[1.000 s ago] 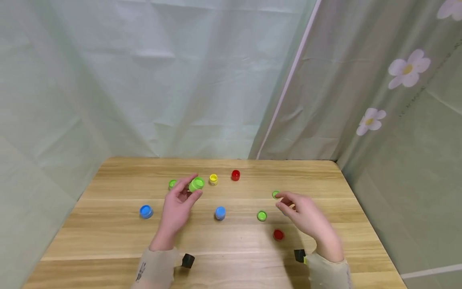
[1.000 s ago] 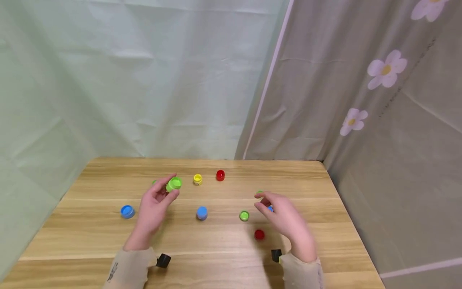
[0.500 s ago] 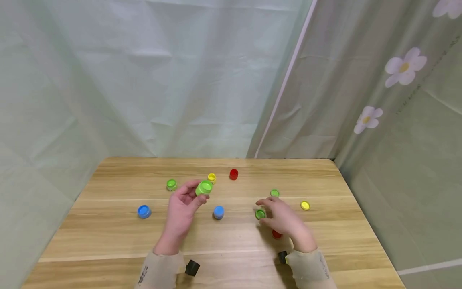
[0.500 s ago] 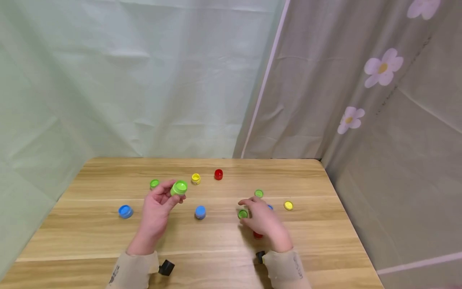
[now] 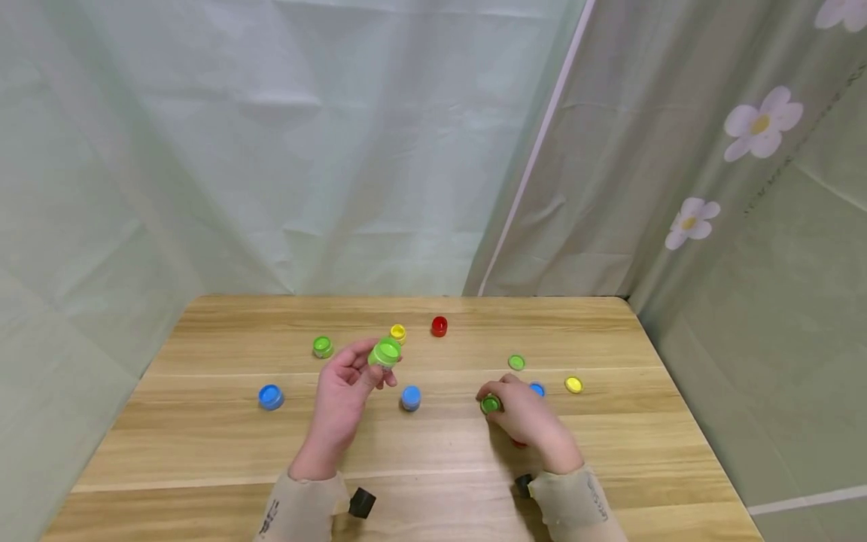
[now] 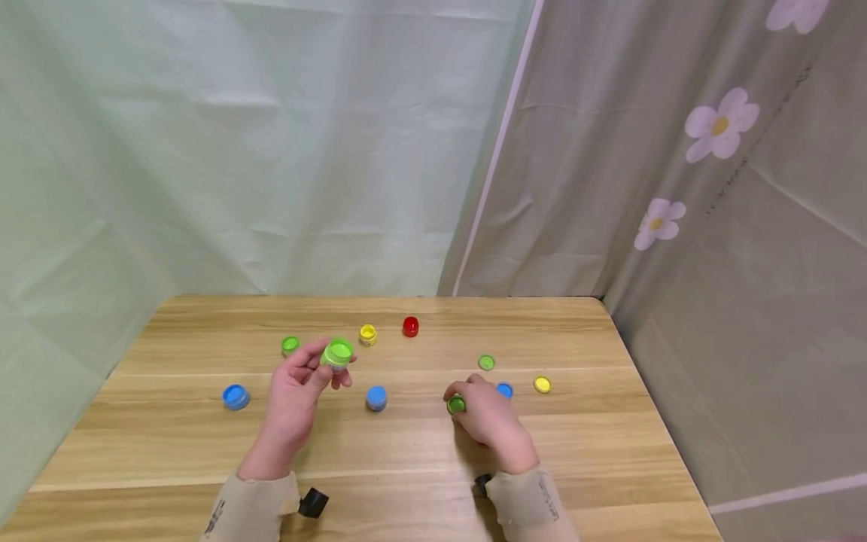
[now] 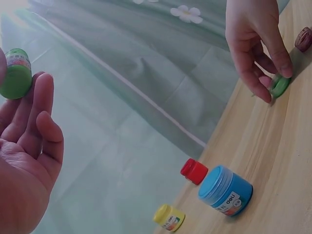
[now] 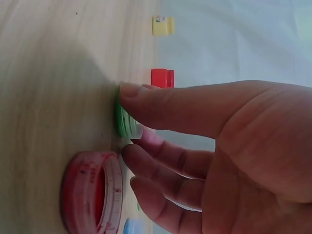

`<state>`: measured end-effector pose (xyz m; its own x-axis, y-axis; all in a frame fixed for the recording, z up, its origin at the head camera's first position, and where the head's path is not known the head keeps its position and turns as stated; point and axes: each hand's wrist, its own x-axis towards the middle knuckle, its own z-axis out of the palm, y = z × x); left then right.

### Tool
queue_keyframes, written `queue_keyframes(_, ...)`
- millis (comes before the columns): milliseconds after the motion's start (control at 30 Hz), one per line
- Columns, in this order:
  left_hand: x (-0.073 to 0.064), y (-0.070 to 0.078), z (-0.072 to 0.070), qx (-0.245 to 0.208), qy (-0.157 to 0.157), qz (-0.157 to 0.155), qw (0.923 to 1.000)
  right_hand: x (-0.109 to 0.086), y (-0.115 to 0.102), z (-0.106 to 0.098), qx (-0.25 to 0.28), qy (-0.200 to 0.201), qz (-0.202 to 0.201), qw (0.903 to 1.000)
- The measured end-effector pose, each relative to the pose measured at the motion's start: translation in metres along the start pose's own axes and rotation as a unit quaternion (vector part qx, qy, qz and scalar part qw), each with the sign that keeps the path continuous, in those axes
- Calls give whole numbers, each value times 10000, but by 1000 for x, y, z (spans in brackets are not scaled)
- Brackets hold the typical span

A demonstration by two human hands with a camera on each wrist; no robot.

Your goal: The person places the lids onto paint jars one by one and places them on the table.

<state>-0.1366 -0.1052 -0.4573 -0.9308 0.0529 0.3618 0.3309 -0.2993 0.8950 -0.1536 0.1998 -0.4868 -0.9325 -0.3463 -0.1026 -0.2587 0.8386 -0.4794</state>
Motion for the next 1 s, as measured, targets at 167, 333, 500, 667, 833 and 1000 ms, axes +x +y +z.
queue_keyframes(167, 0, 1, 1, -76, -70, -67, 9999, -1, 2, -2, 90, -124, 186, 9997)
queue_keyframes(333, 0, 0, 1, -205, -158, -14, 9997, -2, 5, -5, 183, -119, 290, 9993)
queue_keyframes(500, -1, 1, 1, -203, -142, -81, 9997, -1, 4, -15, 398, 128, 188, 9990)
queue_keyframes(667, -2, 1, 3, -22, 51, -203, 9998, -4, -6, -34, 925, 589, -76, 9939)
queue_keyframes(833, -1, 1, 5, 365, 235, -321, 9985, -11, -25, -52, 1535, 1127, -515, 9804)
queue_keyframes(1000, -1, 0, 8, 453, 307, -204, 9983, -16, -48, -63, 2084, 1631, -884, 9603)
